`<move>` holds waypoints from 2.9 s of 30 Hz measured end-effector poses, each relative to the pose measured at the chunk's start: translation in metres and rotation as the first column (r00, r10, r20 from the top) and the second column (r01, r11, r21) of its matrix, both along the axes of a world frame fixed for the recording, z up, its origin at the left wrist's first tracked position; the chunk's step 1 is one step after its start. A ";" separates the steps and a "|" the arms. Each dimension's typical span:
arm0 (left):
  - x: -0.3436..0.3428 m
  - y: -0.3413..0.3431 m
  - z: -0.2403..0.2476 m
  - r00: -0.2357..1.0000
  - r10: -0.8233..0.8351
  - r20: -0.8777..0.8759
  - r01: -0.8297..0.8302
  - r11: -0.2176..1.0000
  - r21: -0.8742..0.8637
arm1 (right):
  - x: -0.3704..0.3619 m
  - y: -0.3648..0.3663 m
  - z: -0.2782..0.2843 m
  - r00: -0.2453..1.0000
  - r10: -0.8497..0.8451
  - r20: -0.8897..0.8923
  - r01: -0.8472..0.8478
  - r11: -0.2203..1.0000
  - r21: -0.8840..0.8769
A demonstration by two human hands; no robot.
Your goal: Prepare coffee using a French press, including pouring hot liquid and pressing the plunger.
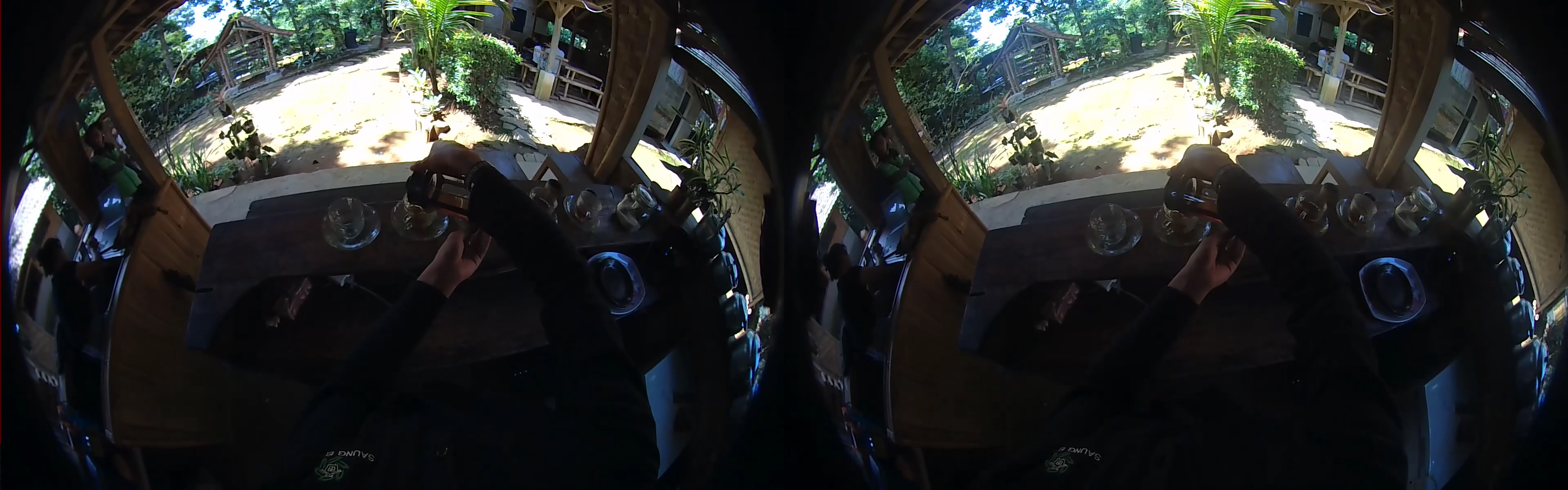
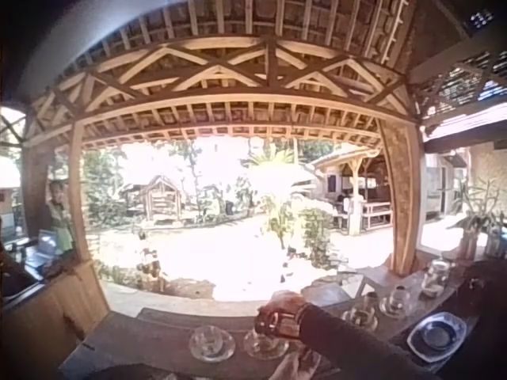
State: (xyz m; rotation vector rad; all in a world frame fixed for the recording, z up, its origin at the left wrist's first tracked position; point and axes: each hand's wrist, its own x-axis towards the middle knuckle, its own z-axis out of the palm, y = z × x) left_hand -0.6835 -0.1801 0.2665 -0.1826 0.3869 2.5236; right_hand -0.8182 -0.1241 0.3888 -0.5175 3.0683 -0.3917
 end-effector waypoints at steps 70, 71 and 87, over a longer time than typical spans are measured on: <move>0.008 -0.001 -0.026 0.991 -0.102 -0.083 0.106 0.993 0.045 | 0.050 0.054 -0.004 0.991 -0.123 0.042 0.126 0.825 -0.551; 0.009 0.000 -0.027 0.995 -0.087 -0.055 0.087 0.996 0.006 | 0.045 0.064 -0.011 0.985 -0.163 0.065 0.170 0.797 -0.579; 0.042 -0.037 -0.053 0.979 0.145 -0.145 -0.180 0.948 -0.264 | 0.120 0.063 -0.061 0.964 -0.201 0.173 0.202 0.132 -0.971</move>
